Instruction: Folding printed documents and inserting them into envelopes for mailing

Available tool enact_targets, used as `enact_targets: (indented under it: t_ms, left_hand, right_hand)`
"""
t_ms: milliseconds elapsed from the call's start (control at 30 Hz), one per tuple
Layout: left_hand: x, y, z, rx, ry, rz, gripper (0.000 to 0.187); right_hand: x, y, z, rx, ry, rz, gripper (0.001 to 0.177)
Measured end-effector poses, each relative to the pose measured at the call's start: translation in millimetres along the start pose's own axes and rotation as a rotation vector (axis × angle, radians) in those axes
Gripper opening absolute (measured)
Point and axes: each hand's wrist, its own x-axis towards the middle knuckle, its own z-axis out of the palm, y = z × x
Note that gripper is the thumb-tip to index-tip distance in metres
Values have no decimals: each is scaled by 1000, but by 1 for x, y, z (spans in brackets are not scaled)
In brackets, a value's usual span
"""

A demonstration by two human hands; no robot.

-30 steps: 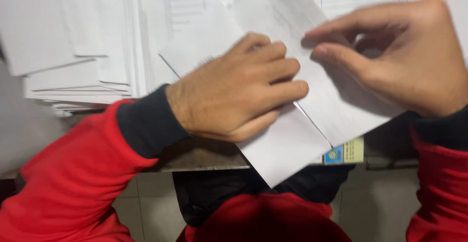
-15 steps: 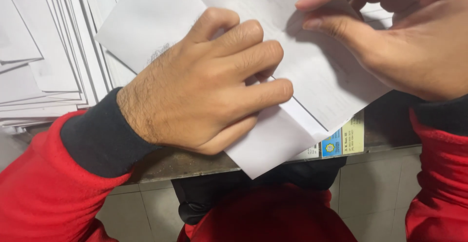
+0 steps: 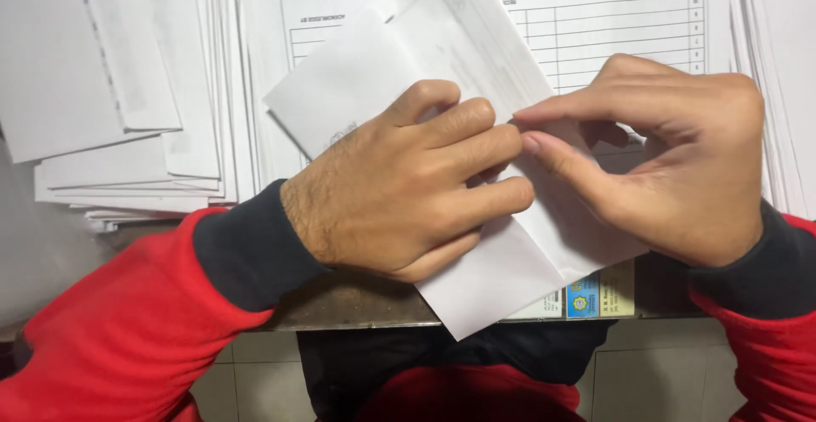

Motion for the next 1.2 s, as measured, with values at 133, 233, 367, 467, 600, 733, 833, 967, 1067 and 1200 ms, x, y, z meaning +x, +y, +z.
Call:
enact_targets:
  t_ms: [133,233,367,467,600,733,833,967,1067,1200]
  left_hand:
    - [-1,2,2,65,-2,-18,12]
    - [-2,4,1,83,-11,-30,12]
    - [-2,7,2,72,23,-29,8]
    - [-1,6,0,69,36,-31,7]
    - [-2,7,0,76,48,-29,7]
    - [-1,8,-1,72,45,-32,11]
    - [-3,9,2,13,44,-30,14]
    - [-1,9,0,87,10,24,27]
    - [-1,10,-2,93,11,19,28]
    - [-1,9,-4,60,-26,17,22]
  right_hand:
    - [7,-14,-8,25,-114,-14,9]
    - [8,-21,-11,12,-109,199,10]
    - [5,-22,-6,56,-56,422,6]
    - [5,-21,-4,147,-12,440,8]
    - [4,-22,-5,120,-36,422,4]
    - [3,-23,-1,279,-11,454,14]
    - [0,-23,2,233,-31,451,12]
    - [-3,-14,4,328,-54,520,17]
    - [-4,-17,5,485,-108,555,26]
    - [-4,-25,-1,304,-109,505,23]
